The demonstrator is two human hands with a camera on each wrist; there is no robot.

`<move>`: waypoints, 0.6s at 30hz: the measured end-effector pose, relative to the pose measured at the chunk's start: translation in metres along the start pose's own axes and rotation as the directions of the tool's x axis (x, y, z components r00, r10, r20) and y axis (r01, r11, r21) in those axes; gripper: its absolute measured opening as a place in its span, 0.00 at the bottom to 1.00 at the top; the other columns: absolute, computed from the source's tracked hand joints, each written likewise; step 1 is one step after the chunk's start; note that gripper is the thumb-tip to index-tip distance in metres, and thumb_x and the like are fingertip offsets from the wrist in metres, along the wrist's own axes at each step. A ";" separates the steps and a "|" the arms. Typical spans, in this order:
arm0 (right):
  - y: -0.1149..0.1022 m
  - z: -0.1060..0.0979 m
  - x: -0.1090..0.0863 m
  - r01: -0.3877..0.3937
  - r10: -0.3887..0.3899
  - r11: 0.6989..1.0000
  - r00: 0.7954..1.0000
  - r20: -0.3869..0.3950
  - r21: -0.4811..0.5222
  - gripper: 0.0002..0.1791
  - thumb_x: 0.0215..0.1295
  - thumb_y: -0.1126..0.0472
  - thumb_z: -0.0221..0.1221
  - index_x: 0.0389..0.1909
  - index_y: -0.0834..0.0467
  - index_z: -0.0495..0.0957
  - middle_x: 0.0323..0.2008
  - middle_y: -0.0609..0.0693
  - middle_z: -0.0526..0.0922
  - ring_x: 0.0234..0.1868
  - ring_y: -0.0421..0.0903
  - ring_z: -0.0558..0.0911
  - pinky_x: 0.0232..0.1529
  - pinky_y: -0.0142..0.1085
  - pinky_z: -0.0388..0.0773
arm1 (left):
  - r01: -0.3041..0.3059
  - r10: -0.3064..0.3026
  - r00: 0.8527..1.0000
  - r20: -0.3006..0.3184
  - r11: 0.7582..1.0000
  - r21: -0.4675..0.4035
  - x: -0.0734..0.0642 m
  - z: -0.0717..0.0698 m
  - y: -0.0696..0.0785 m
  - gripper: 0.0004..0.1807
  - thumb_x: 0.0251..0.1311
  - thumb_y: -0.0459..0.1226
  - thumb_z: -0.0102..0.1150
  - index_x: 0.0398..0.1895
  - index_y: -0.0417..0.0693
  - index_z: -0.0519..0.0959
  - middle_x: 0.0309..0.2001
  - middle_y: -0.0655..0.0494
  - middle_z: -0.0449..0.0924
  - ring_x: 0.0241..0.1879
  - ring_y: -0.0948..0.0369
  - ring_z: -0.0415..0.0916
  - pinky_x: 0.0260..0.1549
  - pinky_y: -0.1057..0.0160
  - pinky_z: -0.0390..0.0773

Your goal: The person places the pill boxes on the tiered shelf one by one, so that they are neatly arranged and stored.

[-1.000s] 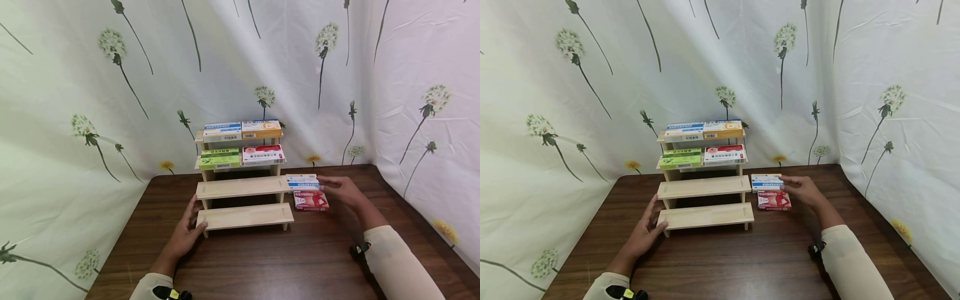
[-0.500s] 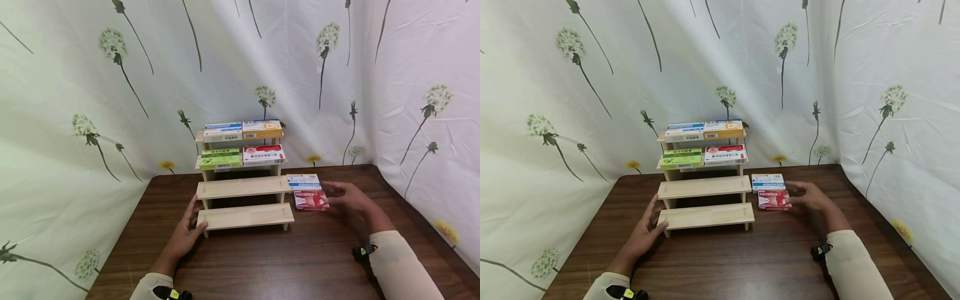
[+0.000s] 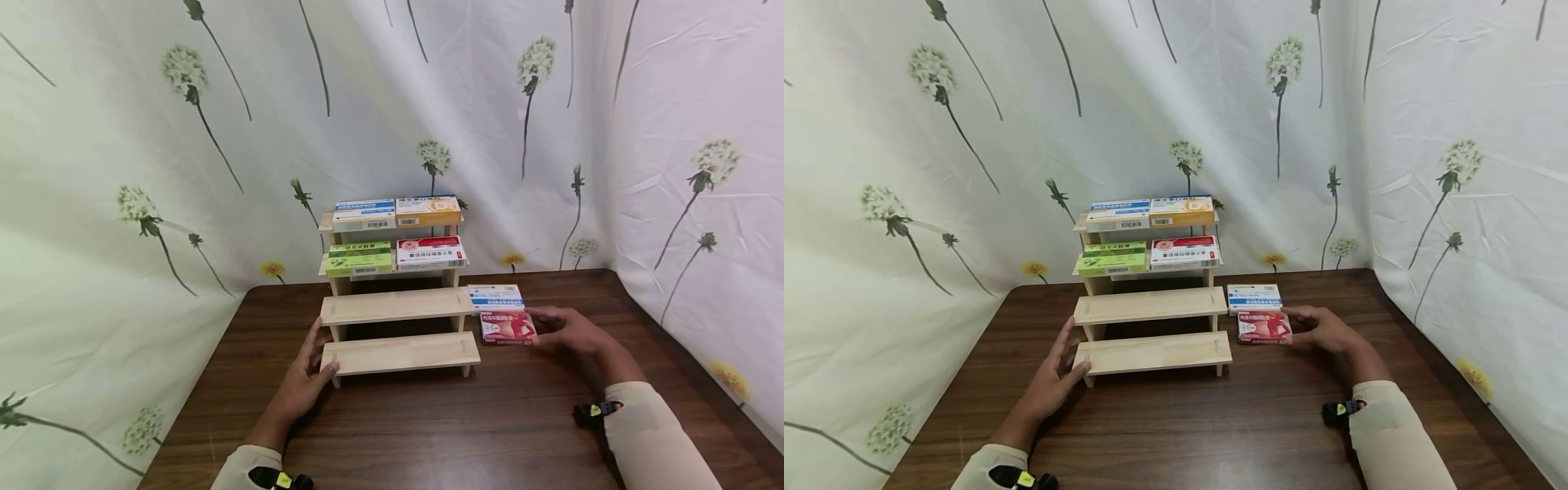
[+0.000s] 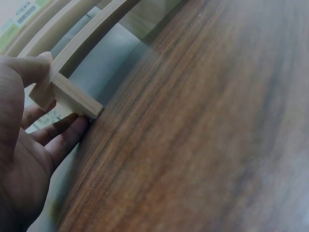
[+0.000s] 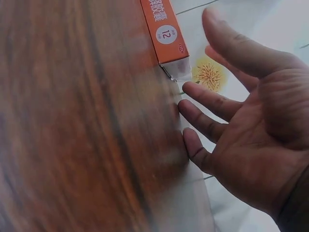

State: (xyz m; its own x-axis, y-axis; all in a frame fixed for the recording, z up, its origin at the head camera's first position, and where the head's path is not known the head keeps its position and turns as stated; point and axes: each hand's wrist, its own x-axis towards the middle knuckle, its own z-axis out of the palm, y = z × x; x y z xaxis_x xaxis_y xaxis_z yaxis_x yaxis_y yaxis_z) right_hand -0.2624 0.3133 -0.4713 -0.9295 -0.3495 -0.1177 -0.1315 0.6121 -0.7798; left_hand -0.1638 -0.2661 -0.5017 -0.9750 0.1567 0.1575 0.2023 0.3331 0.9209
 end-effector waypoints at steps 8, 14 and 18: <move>0.003 0.003 -0.001 -0.007 0.007 0.999 1.000 -0.010 -0.034 0.38 0.68 0.49 0.76 0.77 0.52 0.78 0.79 0.68 0.70 0.79 0.74 0.65 0.74 0.75 0.63 | -0.030 0.030 1.000 0.004 1.000 -0.007 0.000 -0.001 -0.001 0.52 0.79 0.35 0.63 0.92 0.70 0.39 0.82 0.31 0.62 0.76 0.29 0.69 0.51 0.59 0.87; 0.007 0.006 -0.001 0.030 -0.031 0.998 1.000 -0.007 -0.057 0.37 0.67 0.53 0.77 0.75 0.54 0.79 0.79 0.70 0.70 0.79 0.77 0.65 0.73 0.74 0.64 | -0.025 0.025 1.000 0.019 1.000 -0.019 0.000 0.000 -0.003 0.53 0.80 0.36 0.63 0.92 0.71 0.39 0.82 0.32 0.61 0.76 0.30 0.69 0.52 0.60 0.87; 0.009 0.009 0.003 0.048 -0.049 0.997 0.999 -0.019 -0.053 0.36 0.66 0.55 0.78 0.74 0.55 0.81 0.78 0.71 0.70 0.79 0.77 0.65 0.74 0.74 0.62 | -0.023 0.023 1.000 0.007 1.000 -0.018 -0.001 -0.001 -0.003 0.53 0.79 0.35 0.63 0.92 0.72 0.39 0.83 0.33 0.61 0.77 0.29 0.68 0.53 0.59 0.87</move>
State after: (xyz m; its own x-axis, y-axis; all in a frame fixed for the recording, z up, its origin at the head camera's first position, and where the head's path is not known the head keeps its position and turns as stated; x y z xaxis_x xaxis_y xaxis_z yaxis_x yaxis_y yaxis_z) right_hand -0.2637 0.3111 -0.4839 -0.9282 -0.3660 -0.0676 -0.1943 0.6313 -0.7508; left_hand -0.1637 -0.2681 -0.5042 -0.9695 0.1705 0.1762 0.2228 0.3129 0.9233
